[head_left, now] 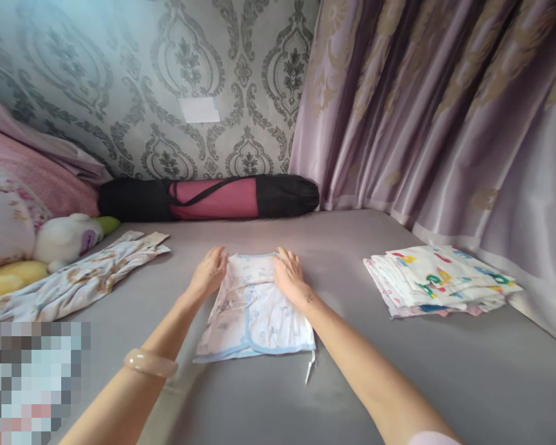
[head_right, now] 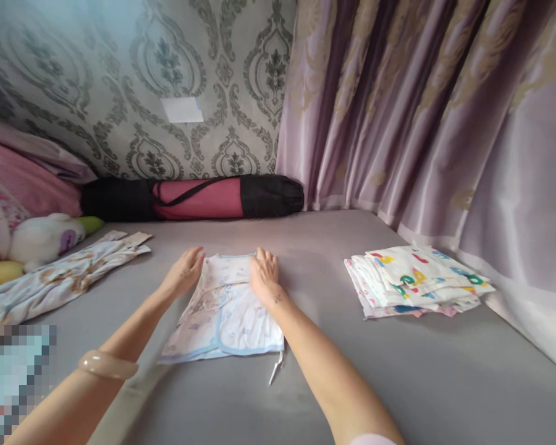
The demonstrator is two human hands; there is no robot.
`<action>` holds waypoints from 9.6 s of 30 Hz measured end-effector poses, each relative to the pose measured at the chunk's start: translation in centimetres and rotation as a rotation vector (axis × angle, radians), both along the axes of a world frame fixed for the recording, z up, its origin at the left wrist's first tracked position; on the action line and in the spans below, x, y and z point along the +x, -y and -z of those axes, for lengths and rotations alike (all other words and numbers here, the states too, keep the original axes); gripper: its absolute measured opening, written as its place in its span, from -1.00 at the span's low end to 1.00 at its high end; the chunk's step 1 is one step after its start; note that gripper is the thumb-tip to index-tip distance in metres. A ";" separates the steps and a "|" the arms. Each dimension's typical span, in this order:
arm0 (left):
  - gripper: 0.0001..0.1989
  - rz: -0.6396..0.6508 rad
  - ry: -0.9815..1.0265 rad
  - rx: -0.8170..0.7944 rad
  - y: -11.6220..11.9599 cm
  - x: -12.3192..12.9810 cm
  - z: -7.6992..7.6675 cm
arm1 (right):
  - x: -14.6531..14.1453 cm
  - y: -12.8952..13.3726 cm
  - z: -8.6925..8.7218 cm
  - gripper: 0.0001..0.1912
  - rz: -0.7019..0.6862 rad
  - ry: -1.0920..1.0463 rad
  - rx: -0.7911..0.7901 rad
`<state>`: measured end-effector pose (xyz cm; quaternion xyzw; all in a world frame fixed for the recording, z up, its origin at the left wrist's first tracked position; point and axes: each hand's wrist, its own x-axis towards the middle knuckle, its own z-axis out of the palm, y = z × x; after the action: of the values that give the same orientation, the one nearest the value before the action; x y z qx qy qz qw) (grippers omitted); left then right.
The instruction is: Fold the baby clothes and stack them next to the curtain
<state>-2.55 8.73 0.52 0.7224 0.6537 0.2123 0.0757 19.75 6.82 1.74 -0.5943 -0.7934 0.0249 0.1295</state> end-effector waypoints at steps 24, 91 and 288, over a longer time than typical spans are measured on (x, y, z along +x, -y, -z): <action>-0.27 0.177 -0.246 -0.116 2.1 1.7 3.5 | 2.6 -0.4 3.1 -0.41 -0.274 -0.031 -0.105; -0.61 0.610 -0.168 0.064 16.2 -6.7 -0.7 | 10.7 14.9 -1.3 -0.64 -0.508 0.022 -0.042; -0.48 0.112 0.244 0.005 8.5 -1.1 3.4 | -1.6 4.5 0.6 -0.39 -0.401 0.012 -0.238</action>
<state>-3.62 0.21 -2.88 0.7267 0.5978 0.2956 0.1646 18.19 2.28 1.10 -0.4358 -0.8879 0.1399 0.0464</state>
